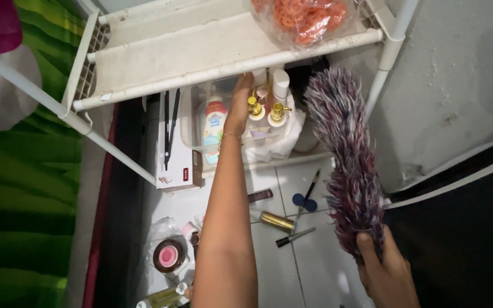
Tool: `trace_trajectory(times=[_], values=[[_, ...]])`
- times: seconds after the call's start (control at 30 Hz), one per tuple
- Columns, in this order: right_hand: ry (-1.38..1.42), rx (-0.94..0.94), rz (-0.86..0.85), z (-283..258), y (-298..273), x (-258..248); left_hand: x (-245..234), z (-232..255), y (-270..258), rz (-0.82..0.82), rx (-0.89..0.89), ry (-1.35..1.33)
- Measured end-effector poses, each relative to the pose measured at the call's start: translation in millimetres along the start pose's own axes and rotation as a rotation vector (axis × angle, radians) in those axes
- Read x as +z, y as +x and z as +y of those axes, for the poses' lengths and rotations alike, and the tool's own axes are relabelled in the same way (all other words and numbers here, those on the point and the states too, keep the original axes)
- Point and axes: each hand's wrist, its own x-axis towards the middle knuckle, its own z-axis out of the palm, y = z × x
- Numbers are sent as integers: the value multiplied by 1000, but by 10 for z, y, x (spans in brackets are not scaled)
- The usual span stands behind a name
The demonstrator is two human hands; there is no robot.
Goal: The person organizes various cosmetic items on a white tiled floor next to a white metal shelving unit. They pick up bottles, jars, and makeup containers one by one, wipe them with a purple duster, and place them into a clear plastic organizer on the lower shelf.
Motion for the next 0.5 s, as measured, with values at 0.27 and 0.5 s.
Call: trace_trajectory(times=[0.27,0.5], values=[[-39,-22,-36,-34,-25,-6,81,480,-305,77,-140,77],[-62,-46,-7,-20,-35,16,101,340,-155,-107,-80,70]])
